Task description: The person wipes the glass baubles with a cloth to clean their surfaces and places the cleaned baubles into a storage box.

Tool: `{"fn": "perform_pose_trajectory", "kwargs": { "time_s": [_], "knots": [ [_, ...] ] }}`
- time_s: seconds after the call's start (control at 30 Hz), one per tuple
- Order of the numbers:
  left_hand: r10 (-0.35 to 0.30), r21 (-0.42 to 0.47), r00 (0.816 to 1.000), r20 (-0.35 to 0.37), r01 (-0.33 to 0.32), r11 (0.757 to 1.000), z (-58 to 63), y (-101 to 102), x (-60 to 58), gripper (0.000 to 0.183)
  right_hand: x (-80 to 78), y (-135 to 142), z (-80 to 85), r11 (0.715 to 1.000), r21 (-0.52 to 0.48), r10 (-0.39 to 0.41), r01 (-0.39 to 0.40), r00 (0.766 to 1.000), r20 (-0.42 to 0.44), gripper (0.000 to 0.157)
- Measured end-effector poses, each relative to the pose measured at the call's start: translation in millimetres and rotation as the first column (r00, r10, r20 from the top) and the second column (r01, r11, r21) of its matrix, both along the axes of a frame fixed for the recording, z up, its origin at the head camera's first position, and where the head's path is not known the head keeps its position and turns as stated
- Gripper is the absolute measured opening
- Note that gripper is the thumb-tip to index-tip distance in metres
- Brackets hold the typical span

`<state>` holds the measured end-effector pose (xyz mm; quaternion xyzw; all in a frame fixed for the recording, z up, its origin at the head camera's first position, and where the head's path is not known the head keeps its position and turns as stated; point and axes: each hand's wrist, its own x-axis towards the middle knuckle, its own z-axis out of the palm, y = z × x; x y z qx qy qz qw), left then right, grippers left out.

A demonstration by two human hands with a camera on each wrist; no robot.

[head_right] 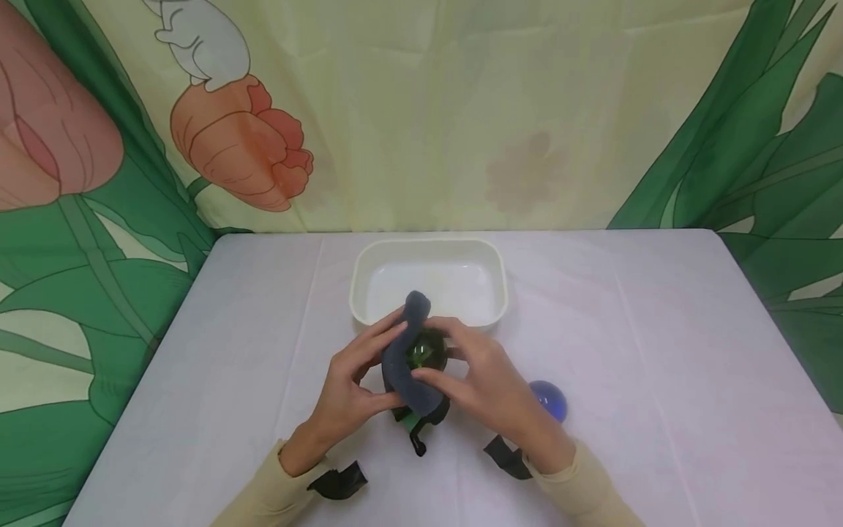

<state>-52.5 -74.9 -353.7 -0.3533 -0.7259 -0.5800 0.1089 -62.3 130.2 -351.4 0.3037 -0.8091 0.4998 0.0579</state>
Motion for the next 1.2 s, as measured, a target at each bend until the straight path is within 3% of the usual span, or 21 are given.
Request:
{"fn": "perform_pose_trajectory", "kwargs": {
  "time_s": [0.17, 0.3, 0.43, 0.57, 0.67, 0.87, 0.93, 1.0, 1.07, 1.2],
  "knots": [
    [0.020, 0.042, 1.000, 0.004, -0.021, 0.999, -2.2, 4.6, 2.5, 0.075, 0.7, 1.6, 3.1, 1.000, -0.019, 0.015, -0.015, 1.000, -0.005, 0.049],
    [0.055, 0.090, 0.998, -0.011, -0.053, 0.995, -5.2, 6.1, 4.4, 0.074, 1.4, 7.0, 9.9, 0.997, 0.053, 0.056, -0.054, 0.998, -0.038, 0.044],
    [0.053, 0.101, 0.999, 0.009, -0.054, 0.993, -4.8, 6.0, 4.9, 0.074, -0.2, 14.9, 15.9, 0.993, 0.089, 0.087, -0.079, 0.992, -0.090, 0.048],
    [0.058, 0.124, 0.996, 0.061, -0.066, 0.990, -3.8, 4.9, 6.1, 0.072, -1.5, 18.7, 16.1, 0.993, 0.058, 0.111, -0.103, 0.982, -0.153, 0.053],
    [0.064, 0.154, 0.993, 0.102, -0.080, 0.985, -1.7, 3.7, 7.0, 0.071, -2.4, 18.6, 15.0, 0.989, 0.029, 0.147, -0.144, 0.969, -0.201, 0.054],
    [0.054, 0.197, 0.991, 0.122, -0.078, 0.977, 1.1, 2.7, 8.0, 0.069, -7.0, 15.9, 13.5, 0.975, 0.034, 0.215, -0.218, 0.903, -0.373, 0.034],
    [0.052, 0.198, 0.991, 0.122, -0.075, 0.977, 1.2, 2.7, 8.4, 0.068, -7.8, 15.9, 12.1, 0.975, 0.032, 0.216, -0.222, 0.892, -0.397, 0.034],
    [0.053, 0.194, 0.992, 0.113, -0.074, 0.978, 1.5, 2.9, 8.6, 0.067, -8.0, 16.2, 10.2, 0.976, 0.023, 0.208, -0.216, 0.899, -0.385, 0.035],
    [0.064, 0.180, 0.994, 0.092, -0.080, 0.980, 2.0, 3.3, 8.7, 0.068, -7.3, 16.4, 8.2, 0.981, 0.020, 0.190, -0.195, 0.921, -0.341, 0.039],
    [0.077, 0.161, 0.995, 0.065, -0.086, 0.983, 3.2, 4.2, 7.9, 0.071, -4.3, 15.3, 6.5, 0.991, -0.021, 0.127, -0.131, 0.980, -0.154, 0.055]
  ]
}}
